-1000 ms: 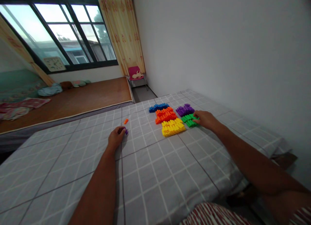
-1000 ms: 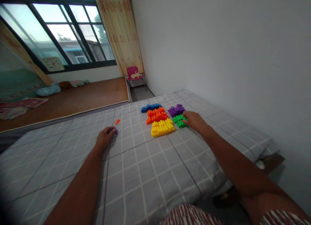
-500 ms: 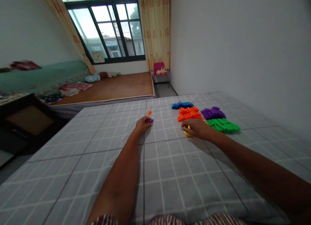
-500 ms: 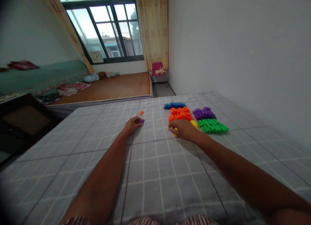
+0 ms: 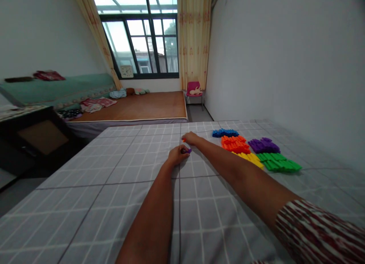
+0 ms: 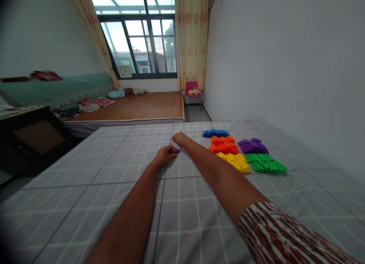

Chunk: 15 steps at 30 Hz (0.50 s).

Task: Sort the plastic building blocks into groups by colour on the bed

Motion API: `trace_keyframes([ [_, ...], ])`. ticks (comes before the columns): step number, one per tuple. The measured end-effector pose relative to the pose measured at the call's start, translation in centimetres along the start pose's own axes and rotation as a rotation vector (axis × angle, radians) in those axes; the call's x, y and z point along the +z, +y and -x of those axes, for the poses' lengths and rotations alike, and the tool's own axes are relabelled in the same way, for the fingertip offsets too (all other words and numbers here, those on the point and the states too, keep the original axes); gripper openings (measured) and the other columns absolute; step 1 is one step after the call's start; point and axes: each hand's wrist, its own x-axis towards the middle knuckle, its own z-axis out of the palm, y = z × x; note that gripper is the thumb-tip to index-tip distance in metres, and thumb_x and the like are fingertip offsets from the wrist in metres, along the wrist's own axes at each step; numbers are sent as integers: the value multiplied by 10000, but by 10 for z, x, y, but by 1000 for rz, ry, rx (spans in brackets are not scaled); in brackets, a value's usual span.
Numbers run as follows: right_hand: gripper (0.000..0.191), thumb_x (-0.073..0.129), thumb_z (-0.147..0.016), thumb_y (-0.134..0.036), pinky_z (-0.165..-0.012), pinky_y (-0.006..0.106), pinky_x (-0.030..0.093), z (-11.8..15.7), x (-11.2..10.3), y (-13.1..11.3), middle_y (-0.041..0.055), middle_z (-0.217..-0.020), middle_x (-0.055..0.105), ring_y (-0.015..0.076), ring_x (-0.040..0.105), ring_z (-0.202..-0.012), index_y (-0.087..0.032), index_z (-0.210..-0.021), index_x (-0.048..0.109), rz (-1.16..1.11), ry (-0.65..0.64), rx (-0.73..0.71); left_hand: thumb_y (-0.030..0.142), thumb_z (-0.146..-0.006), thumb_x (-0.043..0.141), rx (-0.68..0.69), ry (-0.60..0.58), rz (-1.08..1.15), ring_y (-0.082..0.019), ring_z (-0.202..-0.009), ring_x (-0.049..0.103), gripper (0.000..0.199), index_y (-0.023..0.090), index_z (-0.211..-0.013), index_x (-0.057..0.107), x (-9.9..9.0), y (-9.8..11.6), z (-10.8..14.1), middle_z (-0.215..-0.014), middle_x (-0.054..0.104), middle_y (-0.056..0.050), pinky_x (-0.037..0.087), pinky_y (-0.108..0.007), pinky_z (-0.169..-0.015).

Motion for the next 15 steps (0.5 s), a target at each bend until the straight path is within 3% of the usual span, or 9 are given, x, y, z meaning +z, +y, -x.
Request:
trace_keyframes([
  [5,207,558,-907,-320,-747,216,438,32,-16,-1,3,-742,715,133,604,-792,-172,-856,694,-19,27,6,259,-661,728,-2,36,-115,-183,-700,613,176,213,-829,701,-3,7,2,-761,696,-25,428,-276,-642],
  [8,199,564,-896,-334,-709,197,429,63,-31,17,0,-780,725,131,609,-780,-189,-912,699,-52,56,8,276,-676,722,-1,37,-139,-191,-725,623,184,219,-849,703,-3,7,2,-785,701,-27,426,-275,-643],
  [12,235,596,-861,-297,-704,212,448,117,-61,86,54,-967,737,148,649,-828,-170,-1041,677,-98,137,110,285,-680,713,5,44,-167,-199,-732,626,187,218,-854,704,-4,6,1,-783,699,-29,424,-278,-647],
  [15,239,603,-835,-304,-651,236,461,160,-81,156,86,-907,739,172,665,-782,-139,-985,691,-114,211,343,297,-679,710,2,53,-182,-199,-725,620,181,217,-842,705,-5,8,0,-774,697,-29,422,-281,-647],
])
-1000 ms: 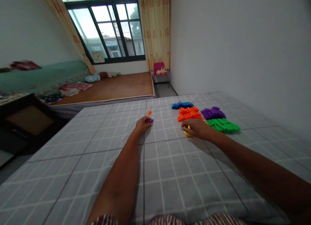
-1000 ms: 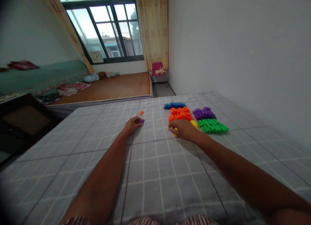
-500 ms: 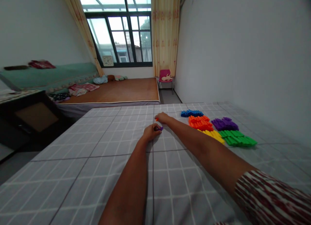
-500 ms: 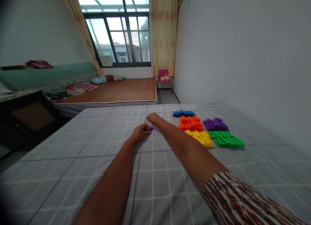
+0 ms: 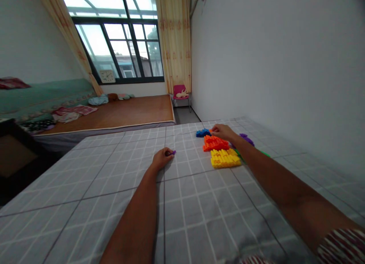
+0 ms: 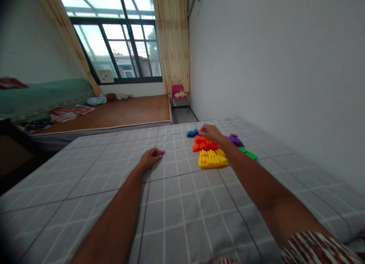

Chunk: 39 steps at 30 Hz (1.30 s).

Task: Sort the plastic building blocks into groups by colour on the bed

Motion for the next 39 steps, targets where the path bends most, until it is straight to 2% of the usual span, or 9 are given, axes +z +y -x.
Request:
trace_keyframes([
  [3,179,652,-770,-301,-632,235,460,9,-15,54,55,-837,742,174,666,-759,-159,-860,712,5,0,153,309,-661,715,-25,4,27,-199,-729,618,185,226,-826,698,-2,3,-1,-753,693,-17,426,-280,-652],
  [5,158,666,-748,-296,-630,231,458,14,-14,69,37,-815,743,172,668,-757,-170,-827,720,-1,-33,152,316,-649,715,-39,3,46,-201,-731,618,186,231,-812,691,-3,6,0,-742,689,-11,427,-282,-654],
  [14,164,656,-761,-270,-640,233,456,13,-4,48,65,-896,752,178,668,-778,-188,-872,745,162,-116,191,312,-632,710,-66,12,87,-207,-751,620,167,233,-777,687,-5,11,4,-747,694,-14,431,-287,-662],
  [19,267,567,-848,-369,-682,242,456,27,-16,43,73,-932,740,179,656,-812,-186,-954,730,91,43,158,324,-621,710,-66,-9,144,-204,-748,616,191,214,-773,674,-7,14,2,-764,694,-27,449,-297,-669],
  [23,285,527,-862,-360,-714,270,468,49,-15,39,68,-922,735,183,645,-805,-181,-989,709,-95,176,63,349,-646,709,-32,-49,506,-176,-776,622,314,169,-896,652,-4,46,-3,-883,695,-55,467,-291,-705],
  [26,263,502,-862,-334,-700,273,477,65,-7,40,59,-921,734,177,643,-782,-192,-964,699,-183,220,28,353,-633,753,21,-195,720,-158,-802,621,453,153,-1022,634,6,83,-8,-955,679,-76,478,-297,-744],
  [29,261,485,-853,-307,-690,277,487,75,-1,43,60,-900,730,177,644,-762,-191,-964,690,-244,303,54,325,-622,783,41,-387,777,-142,-793,613,529,162,-1099,621,20,117,-11,-952,659,-73,487,-310,-756],
  [32,258,494,-843,-315,-701,290,498,82,-3,48,61,-864,727,183,643,-751,-191,-962,687,-312,388,62,313,-654,771,60,-494,756,-132,-796,611,537,179,-1149,611,34,143,-14,-938,643,-59,489,-307,-762],
  [39,324,508,-850,-390,-682,302,525,92,-33,90,88,-876,723,184,652,-727,-153,-997,673,-533,702,174,303,-699,718,24,-365,587,-114,-760,609,431,208,-1105,607,56,172,-36,-940,651,-38,451,-220,-638],
])
